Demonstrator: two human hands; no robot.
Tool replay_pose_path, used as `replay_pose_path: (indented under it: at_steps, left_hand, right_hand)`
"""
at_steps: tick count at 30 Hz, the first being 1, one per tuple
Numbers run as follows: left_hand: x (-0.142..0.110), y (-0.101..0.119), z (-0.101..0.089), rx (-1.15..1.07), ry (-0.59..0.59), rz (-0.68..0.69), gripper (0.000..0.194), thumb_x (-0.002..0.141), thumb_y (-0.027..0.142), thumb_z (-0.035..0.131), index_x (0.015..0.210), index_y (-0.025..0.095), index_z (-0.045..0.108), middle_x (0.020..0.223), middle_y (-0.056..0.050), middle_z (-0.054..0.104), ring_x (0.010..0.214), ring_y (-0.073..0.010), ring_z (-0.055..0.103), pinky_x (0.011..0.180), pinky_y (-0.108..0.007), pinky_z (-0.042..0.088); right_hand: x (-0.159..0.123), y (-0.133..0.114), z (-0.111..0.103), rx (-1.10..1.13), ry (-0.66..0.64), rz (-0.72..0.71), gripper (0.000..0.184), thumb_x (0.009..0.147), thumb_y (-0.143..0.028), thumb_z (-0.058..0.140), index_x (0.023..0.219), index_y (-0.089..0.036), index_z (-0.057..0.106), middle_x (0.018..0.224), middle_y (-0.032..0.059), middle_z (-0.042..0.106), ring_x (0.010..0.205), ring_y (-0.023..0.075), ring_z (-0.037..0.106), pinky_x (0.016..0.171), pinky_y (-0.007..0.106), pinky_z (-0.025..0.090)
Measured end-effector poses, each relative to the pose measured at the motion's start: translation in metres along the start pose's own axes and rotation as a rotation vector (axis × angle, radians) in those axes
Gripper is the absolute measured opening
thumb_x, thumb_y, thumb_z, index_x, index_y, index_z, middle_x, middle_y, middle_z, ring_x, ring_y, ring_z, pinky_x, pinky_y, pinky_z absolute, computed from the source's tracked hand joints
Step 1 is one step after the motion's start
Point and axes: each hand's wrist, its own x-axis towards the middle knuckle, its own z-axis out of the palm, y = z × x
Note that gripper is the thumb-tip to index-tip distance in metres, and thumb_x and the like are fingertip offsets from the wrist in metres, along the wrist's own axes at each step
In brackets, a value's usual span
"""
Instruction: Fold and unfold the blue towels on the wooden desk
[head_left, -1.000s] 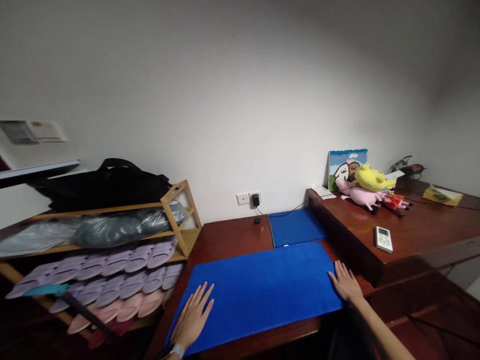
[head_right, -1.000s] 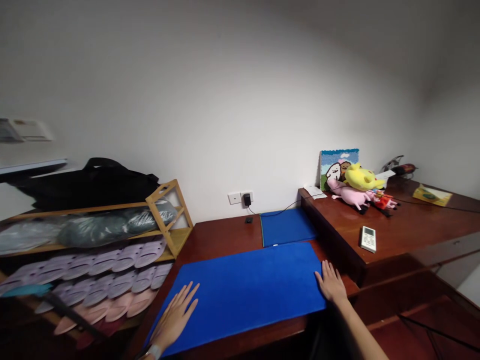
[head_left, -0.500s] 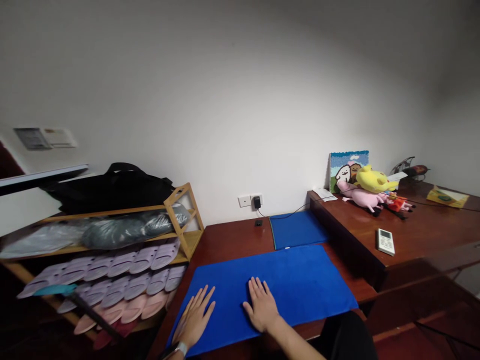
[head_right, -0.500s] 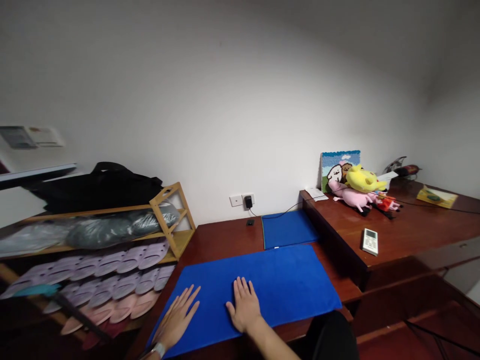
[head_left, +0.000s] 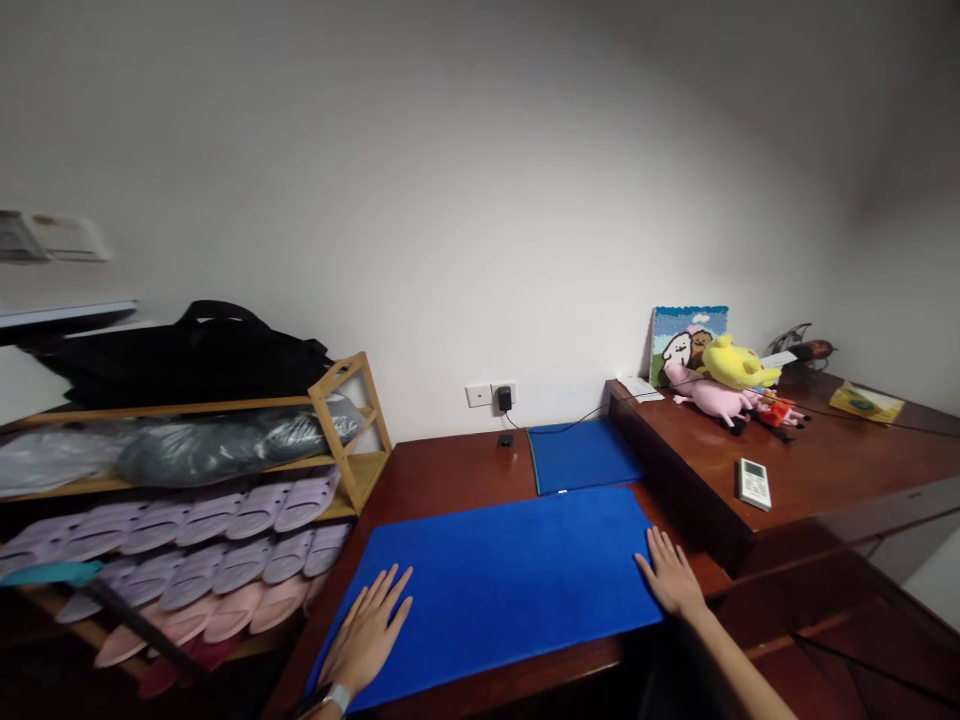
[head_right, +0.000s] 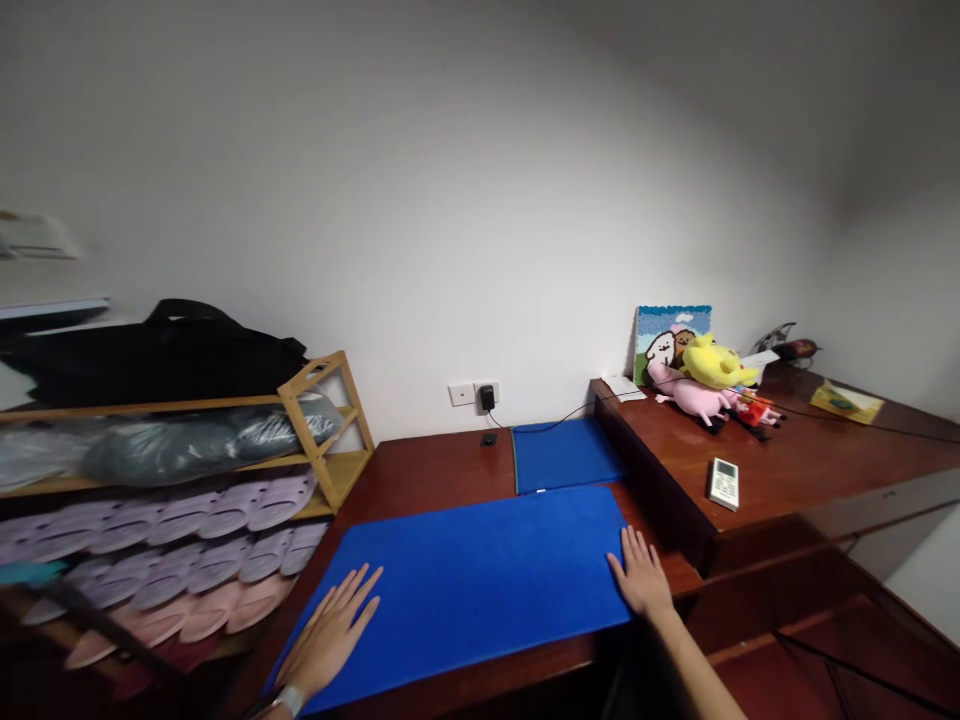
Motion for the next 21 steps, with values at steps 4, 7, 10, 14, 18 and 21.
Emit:
replay_pose_path:
  at_steps: [4, 7, 10, 14, 18, 21]
  left_hand:
    - [0.000, -0.001, 0.002, -0.004, 0.014, 0.007, 0.062, 0.103, 0.054, 0.035, 0.161, 0.032, 0.039, 0.170, -0.002, 0.038, 0.158, -0.0239, 0.032, 0.130, -0.050, 0.026]
    - [0.000, -0.002, 0.003, -0.002, 0.020, 0.016, 0.062, 0.103, 0.055, 0.034, 0.161, 0.031, 0.041, 0.170, -0.002, 0.038, 0.158, -0.0236, 0.032, 0.130, -0.050, 0.026]
    - [0.000, -0.001, 0.003, 0.003, 0.020, 0.016, 0.062, 0.103, 0.055, 0.034, 0.160, 0.031, 0.042, 0.170, -0.003, 0.038, 0.158, -0.0241, 0.033, 0.130, -0.050, 0.026]
    - [-0.003, 0.001, 0.004, 0.005, 0.017, -0.005, 0.062, 0.104, 0.055, 0.033, 0.161, 0.030, 0.041, 0.170, -0.002, 0.037, 0.158, -0.0237, 0.032, 0.131, -0.049, 0.024]
    - [-0.006, 0.004, 0.004, -0.010, 0.030, -0.003, 0.059, 0.105, 0.053, 0.034, 0.160, 0.034, 0.041, 0.170, 0.000, 0.038, 0.158, -0.0234, 0.033, 0.130, -0.049, 0.025]
    - [-0.009, 0.006, 0.002, -0.020, 0.025, 0.000, 0.058, 0.105, 0.052, 0.034, 0.160, 0.034, 0.040, 0.170, 0.000, 0.038, 0.158, -0.0240, 0.033, 0.130, -0.049, 0.025]
  right_hand:
    - [0.006, 0.027, 0.004, -0.009, 0.011, 0.030, 0.083, 0.101, -0.061, 0.020, 0.168, -0.012, 0.016, 0.175, 0.0070, 0.016, 0.162, 0.0239, 0.012, 0.132, 0.045, 0.010]
    - [0.005, 0.025, 0.005, -0.013, 0.000, 0.022, 0.084, 0.101, -0.061, 0.018, 0.168, -0.010, 0.014, 0.175, 0.0069, 0.015, 0.162, 0.0239, 0.011, 0.132, 0.045, 0.009]
    - [0.004, 0.023, 0.004, -0.022, -0.019, 0.027, 0.085, 0.101, -0.061, 0.017, 0.168, -0.010, 0.013, 0.175, 0.0067, 0.015, 0.162, 0.0232, 0.010, 0.132, 0.044, 0.009]
    - [0.005, 0.025, 0.005, -0.054, -0.032, 0.053, 0.083, 0.100, -0.061, 0.019, 0.168, -0.012, 0.017, 0.175, 0.0072, 0.016, 0.162, 0.0236, 0.012, 0.131, 0.045, 0.011]
    - [0.009, -0.001, 0.005, -0.086, 0.054, 0.015, 0.081, 0.101, -0.058, 0.021, 0.167, -0.012, 0.024, 0.175, 0.0086, 0.019, 0.162, 0.0265, 0.014, 0.131, 0.049, 0.013]
    - [0.010, -0.062, 0.001, -0.046, 0.129, -0.107, 0.075, 0.103, -0.054, 0.022, 0.166, -0.015, 0.027, 0.174, 0.0079, 0.021, 0.161, 0.0274, 0.015, 0.131, 0.050, 0.013]
